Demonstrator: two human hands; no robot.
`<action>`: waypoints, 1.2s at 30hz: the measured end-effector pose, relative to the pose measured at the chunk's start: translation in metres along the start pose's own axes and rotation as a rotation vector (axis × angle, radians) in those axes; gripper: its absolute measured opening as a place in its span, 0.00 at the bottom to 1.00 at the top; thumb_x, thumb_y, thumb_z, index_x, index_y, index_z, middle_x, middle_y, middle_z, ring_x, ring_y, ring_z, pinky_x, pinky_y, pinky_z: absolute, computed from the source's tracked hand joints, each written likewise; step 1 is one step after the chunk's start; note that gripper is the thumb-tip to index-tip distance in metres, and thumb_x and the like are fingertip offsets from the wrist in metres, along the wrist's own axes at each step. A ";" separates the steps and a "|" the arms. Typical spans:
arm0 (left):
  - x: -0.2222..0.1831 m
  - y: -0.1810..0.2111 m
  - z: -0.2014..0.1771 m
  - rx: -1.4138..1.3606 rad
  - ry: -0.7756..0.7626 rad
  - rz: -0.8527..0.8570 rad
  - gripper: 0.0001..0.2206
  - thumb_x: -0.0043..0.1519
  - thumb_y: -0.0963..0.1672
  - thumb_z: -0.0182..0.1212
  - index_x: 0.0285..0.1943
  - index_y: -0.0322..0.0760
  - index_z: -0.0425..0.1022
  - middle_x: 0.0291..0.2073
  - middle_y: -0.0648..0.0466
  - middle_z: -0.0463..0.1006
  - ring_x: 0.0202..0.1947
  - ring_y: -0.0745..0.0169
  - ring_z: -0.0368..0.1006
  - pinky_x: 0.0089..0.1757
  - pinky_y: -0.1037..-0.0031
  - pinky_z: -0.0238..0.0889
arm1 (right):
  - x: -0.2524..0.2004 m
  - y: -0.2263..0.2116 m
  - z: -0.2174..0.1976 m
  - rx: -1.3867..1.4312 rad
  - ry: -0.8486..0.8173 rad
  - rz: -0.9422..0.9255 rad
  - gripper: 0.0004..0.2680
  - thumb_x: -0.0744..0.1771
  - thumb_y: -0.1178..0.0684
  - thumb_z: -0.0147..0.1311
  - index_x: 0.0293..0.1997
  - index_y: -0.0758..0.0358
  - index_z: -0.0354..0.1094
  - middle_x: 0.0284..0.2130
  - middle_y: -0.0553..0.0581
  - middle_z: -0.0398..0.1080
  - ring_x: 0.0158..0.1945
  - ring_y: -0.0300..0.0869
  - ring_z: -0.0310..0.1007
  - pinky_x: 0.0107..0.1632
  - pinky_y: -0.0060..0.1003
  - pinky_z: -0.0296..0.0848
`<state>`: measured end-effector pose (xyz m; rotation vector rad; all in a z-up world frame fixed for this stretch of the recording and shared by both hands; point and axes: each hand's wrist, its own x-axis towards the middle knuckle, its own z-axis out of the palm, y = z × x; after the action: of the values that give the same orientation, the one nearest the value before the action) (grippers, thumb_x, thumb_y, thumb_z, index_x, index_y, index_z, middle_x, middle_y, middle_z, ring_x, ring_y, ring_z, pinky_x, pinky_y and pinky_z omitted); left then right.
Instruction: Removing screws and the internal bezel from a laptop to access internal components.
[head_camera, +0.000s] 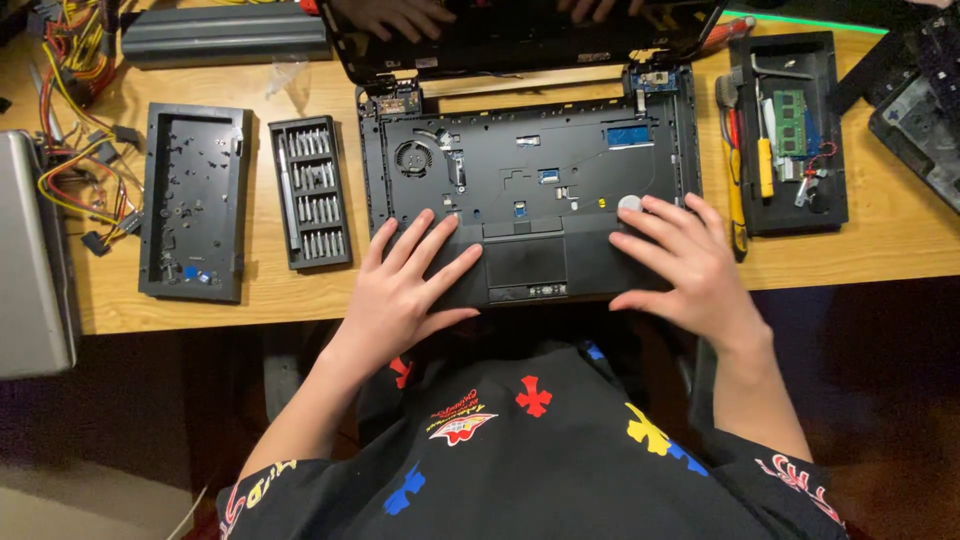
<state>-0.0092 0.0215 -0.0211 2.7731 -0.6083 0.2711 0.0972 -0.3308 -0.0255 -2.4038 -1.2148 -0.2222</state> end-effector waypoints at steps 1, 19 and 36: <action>0.000 0.000 0.000 0.001 -0.003 -0.005 0.31 0.56 0.56 0.69 0.69 0.49 0.72 0.69 0.46 0.67 0.70 0.42 0.60 0.64 0.47 0.51 | 0.000 0.007 -0.001 0.005 -0.002 -0.003 0.25 0.57 0.37 0.67 0.54 0.61 0.75 0.60 0.58 0.70 0.66 0.52 0.65 0.69 0.58 0.57; -0.007 -0.005 0.008 -0.072 0.050 -0.027 0.33 0.56 0.57 0.70 0.71 0.51 0.70 0.71 0.47 0.65 0.72 0.43 0.58 0.67 0.48 0.48 | 0.047 0.049 0.018 -0.097 -0.038 0.165 0.20 0.72 0.45 0.60 0.68 0.69 0.64 0.71 0.63 0.64 0.77 0.60 0.56 0.75 0.63 0.50; -0.005 -0.005 0.002 -0.097 0.072 0.004 0.34 0.56 0.58 0.70 0.70 0.48 0.70 0.71 0.47 0.64 0.72 0.43 0.58 0.67 0.48 0.48 | 0.052 0.052 0.019 -0.110 -0.013 0.154 0.18 0.71 0.47 0.61 0.65 0.68 0.67 0.66 0.62 0.66 0.76 0.58 0.58 0.75 0.63 0.50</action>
<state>-0.0114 0.0271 -0.0250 2.6574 -0.5931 0.3318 0.1694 -0.3112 -0.0414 -2.5830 -1.0420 -0.2312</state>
